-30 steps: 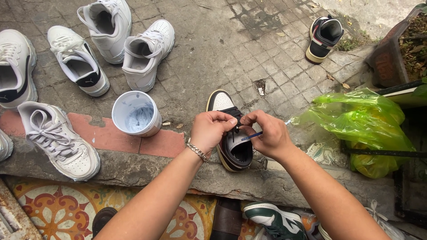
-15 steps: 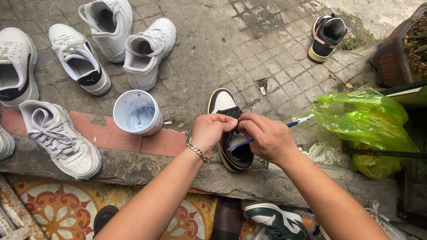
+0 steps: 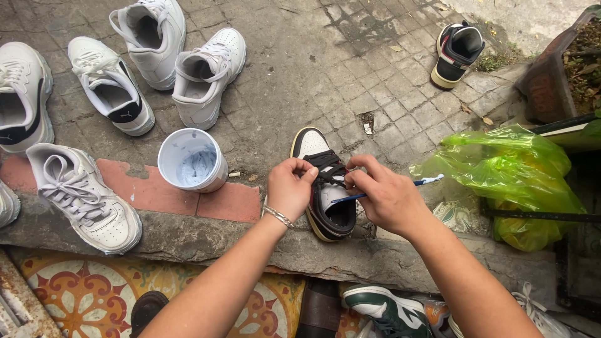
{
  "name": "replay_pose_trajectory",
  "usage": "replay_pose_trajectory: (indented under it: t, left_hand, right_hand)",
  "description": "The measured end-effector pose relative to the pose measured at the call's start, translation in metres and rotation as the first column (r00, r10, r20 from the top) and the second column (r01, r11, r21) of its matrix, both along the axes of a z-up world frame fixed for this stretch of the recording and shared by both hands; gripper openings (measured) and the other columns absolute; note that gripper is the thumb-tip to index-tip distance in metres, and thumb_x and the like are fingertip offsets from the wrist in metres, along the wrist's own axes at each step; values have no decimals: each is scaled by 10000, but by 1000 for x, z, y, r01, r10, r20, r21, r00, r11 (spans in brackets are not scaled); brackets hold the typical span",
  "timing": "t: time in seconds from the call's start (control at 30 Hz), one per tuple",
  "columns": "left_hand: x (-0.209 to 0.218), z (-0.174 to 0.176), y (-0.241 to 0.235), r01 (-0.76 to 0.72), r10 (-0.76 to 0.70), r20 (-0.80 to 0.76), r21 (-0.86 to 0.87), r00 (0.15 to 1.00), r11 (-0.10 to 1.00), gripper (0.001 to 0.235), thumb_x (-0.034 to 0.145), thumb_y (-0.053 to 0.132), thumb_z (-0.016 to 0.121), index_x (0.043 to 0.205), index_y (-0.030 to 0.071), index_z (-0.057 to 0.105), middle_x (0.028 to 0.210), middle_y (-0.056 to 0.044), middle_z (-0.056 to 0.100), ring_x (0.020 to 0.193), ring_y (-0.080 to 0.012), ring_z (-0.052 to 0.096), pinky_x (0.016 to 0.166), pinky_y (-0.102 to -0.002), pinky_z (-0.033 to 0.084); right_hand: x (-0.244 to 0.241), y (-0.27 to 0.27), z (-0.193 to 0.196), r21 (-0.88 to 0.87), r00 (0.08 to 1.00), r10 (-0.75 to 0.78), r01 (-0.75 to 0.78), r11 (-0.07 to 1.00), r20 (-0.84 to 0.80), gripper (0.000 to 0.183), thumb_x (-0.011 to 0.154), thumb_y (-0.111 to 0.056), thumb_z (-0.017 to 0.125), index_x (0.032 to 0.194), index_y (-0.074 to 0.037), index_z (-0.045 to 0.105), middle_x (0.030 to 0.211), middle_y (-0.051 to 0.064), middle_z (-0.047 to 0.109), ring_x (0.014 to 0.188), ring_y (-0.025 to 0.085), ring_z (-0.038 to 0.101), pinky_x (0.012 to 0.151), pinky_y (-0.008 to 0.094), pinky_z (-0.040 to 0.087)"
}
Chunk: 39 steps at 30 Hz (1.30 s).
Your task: Adjusting shoe laces and applying paint to the midsole of a sneaker using a paintbrush.
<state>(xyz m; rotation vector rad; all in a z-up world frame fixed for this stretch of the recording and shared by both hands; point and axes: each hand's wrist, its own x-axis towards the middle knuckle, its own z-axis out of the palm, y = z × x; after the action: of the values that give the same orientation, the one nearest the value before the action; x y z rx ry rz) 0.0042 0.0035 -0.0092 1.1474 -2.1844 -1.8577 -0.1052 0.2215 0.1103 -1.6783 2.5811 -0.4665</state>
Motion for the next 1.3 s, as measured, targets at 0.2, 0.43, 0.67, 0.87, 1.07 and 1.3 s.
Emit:
replay_pose_trajectory:
  t: [0.2,0.43,0.67,0.87,1.07,1.3]
  left_hand:
    - [57,81,66,109,-634,-531,-712,562,693,253,1186,119,805,1003,65,640,898,-91,562,762,-270,507,657,-465,390]
    - [50,34,126,864,-668,567,-436,481,252,640,1337,718,578,1299,106,761,1172,-101,834,1077,-267,770,1017,-456,560]
    - [44,103,77,873,-706,514,-274,487,404,472,1092,298,787,1526,145,679,1196,-54,859,1082,-345,843,947,-548,600]
    - [102,221,-9,201,-194,-60,405,979,892,597,1033,208,780,1619,184,668,1520,-146,895,1322,-390,832,1121,-548,650]
    - [153,345,-117,-38,431,-541,591,722,806,590,1080,97,776,1653,-25,707,1613,-253,864,1435,-365,843,1246,-532,699]
    - [169,323,-206,-438,663,-632,504,400,744,494,1135,14,716,1621,-64,680,1377,-279,870,1211,-339,888,1069,-559,794]
  right_hand:
    - [-11,25,6,-183,984,-174,166,969,-30,230,1210,-367,746,1311,-184,841,1392,63,821,1088,202,844,562,293,575]
    - [-8,47,74,-544,972,-233,213,811,34,833,1416,-458,226,1179,134,762,1260,362,798,1164,418,734,1089,528,606]
    - [-15,142,42,-792,837,-532,408,454,126,963,1561,-575,289,1268,228,733,1196,402,744,992,443,669,909,484,532]
    - [-44,135,43,-703,659,-369,711,21,655,766,1385,-812,642,1123,-92,662,1164,238,811,996,333,858,886,390,788]
    - [-10,6,84,-531,557,-147,827,185,817,219,1329,-130,897,1293,-146,681,1287,133,855,1049,192,883,999,288,802]
    - [46,-175,108,-553,701,77,484,678,709,190,1073,76,950,1094,42,765,1115,283,892,930,277,911,883,454,795]
